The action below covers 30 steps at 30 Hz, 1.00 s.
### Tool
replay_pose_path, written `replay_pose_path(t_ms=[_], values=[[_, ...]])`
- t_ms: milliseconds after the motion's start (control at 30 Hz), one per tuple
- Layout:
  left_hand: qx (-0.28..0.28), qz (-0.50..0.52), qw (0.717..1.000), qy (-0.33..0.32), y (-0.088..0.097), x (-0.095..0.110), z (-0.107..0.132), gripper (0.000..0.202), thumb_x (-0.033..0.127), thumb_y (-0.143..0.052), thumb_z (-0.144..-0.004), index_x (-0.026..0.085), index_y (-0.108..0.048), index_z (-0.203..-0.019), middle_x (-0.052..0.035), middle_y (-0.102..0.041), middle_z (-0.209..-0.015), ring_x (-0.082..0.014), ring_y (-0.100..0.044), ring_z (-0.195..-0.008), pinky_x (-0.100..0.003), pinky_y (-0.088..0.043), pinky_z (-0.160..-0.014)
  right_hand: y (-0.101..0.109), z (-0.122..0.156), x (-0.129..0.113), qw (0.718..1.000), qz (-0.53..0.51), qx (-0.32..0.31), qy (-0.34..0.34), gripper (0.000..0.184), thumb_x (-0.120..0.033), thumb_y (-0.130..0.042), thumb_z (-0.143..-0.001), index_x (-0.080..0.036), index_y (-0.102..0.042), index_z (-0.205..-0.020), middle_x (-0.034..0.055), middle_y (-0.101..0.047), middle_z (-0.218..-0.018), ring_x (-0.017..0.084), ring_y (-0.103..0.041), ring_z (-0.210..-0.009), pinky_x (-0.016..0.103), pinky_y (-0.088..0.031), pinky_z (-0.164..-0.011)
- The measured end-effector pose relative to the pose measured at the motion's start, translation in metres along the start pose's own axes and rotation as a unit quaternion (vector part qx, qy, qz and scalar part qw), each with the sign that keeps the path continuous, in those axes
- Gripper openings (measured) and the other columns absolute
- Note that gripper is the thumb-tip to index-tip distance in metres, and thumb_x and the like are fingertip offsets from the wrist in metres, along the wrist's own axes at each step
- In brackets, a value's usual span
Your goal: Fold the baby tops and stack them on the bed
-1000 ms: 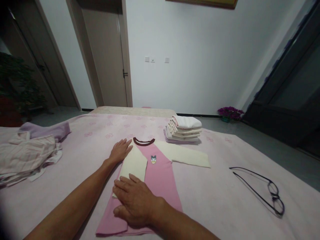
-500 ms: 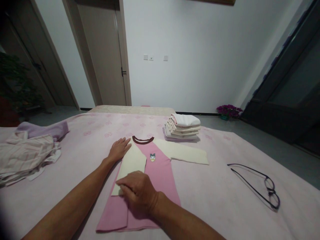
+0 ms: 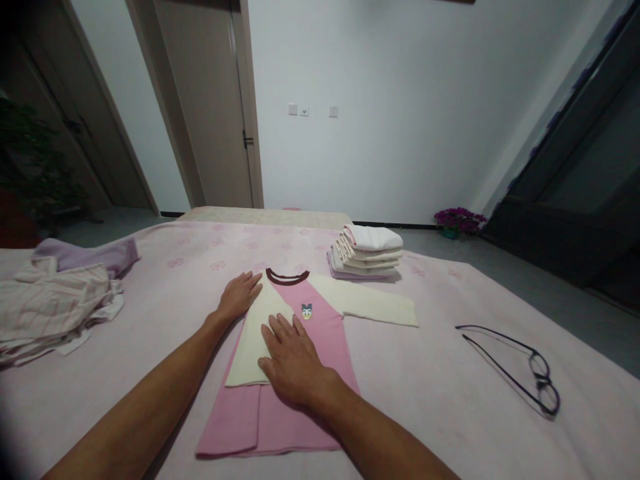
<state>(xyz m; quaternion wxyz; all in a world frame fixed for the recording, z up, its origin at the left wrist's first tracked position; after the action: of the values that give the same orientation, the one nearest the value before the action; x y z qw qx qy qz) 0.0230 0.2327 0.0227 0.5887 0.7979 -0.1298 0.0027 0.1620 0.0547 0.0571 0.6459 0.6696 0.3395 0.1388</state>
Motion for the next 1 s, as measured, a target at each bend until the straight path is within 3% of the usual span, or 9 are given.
replay_pose_path(t_ms=[167, 300, 533, 700, 867, 1000], values=[[0.001, -0.002, 1.0, 0.003, 0.0, -0.001, 0.0, 0.048, 0.04, -0.037, -0.102, 0.022, -0.05, -0.144, -0.0129, -0.049, -0.149, -0.0273, -0.044, -0.138, -0.044, -0.031, -0.114, 0.008, 0.004, -0.021, 0.997, -0.022, -0.002, 0.07, 0.049, -0.033, -0.043, -0.1, -0.02, -0.041, -0.148, 0.0099, -0.034, -0.159, 0.023, -0.022, -0.15, 0.048, -0.008, -0.124], [0.001, 0.0, 1.0, 0.007, 0.0, -0.001, 0.0, 0.048, 0.04, -0.037, -0.101, 0.023, -0.05, -0.144, -0.012, -0.05, -0.149, -0.0272, -0.043, -0.139, -0.045, -0.031, -0.114, 0.005, 0.009, -0.038, 0.99, -0.042, -0.017, 0.133, 0.049, -0.035, -0.047, -0.099, -0.021, -0.042, -0.146, 0.0099, -0.038, -0.157, 0.022, -0.027, -0.148, 0.044, -0.019, -0.123], [0.008, 0.016, 1.0, 0.006, 0.004, 0.0, 0.002, 0.047, 0.039, -0.038, -0.101, 0.02, -0.053, -0.141, -0.0133, -0.052, -0.147, -0.0273, -0.045, -0.137, -0.044, -0.032, -0.114, 0.005, 0.012, -0.045, 0.984, -0.051, 0.002, 0.172, 0.045, -0.029, -0.052, -0.096, -0.021, -0.047, -0.14, 0.0091, -0.048, -0.149, 0.02, -0.039, -0.14, 0.042, -0.024, -0.121], [0.036, 0.039, 0.999, 0.005, 0.015, 0.001, 0.009, 0.05, 0.036, -0.036, -0.102, 0.013, -0.045, -0.146, -0.0148, -0.048, -0.15, -0.0244, -0.04, -0.142, -0.042, -0.03, -0.118, 0.01, 0.013, -0.045, 0.982, -0.061, 0.019, 0.178, 0.041, -0.027, -0.053, -0.094, -0.021, -0.051, -0.135, 0.009, -0.052, -0.146, 0.019, -0.043, -0.137, 0.042, -0.026, -0.12], [0.115, 0.191, 0.972, -0.079, 0.051, 0.034, 0.029, 0.043, 0.036, -0.033, -0.103, 0.02, -0.056, -0.136, -0.0073, -0.055, -0.145, -0.019, -0.044, -0.139, -0.039, -0.033, -0.119, 0.013, 0.015, -0.049, 0.971, -0.08, 0.058, 0.216, 0.026, -0.025, -0.053, -0.094, -0.022, -0.061, -0.119, 0.0072, -0.065, -0.128, 0.017, -0.057, -0.121, 0.042, -0.034, -0.114], [0.101, 0.24, 0.958, -0.119, 0.062, 0.075, 0.044, 0.04, 0.035, -0.035, -0.102, 0.021, -0.065, -0.125, -0.0058, -0.061, -0.138, -0.0195, -0.05, -0.134, -0.04, -0.037, -0.117, 0.015, 0.016, -0.053, 0.959, -0.088, 0.098, 0.252, 0.018, -0.023, -0.05, -0.094, -0.02, -0.065, -0.102, 0.007, -0.072, -0.101, 0.017, -0.065, -0.099, 0.035, -0.047, -0.097]])
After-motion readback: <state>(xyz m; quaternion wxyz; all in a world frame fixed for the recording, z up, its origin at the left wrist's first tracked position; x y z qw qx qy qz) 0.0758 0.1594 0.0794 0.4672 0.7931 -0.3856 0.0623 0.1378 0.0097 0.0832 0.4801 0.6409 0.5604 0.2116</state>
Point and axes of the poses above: each hand's wrist, its own z-axis away from the middle knuckle, its own y-axis out of the back of the hand, x = y × z, the point moved 10 cm from there along -z, towards the middle knuckle
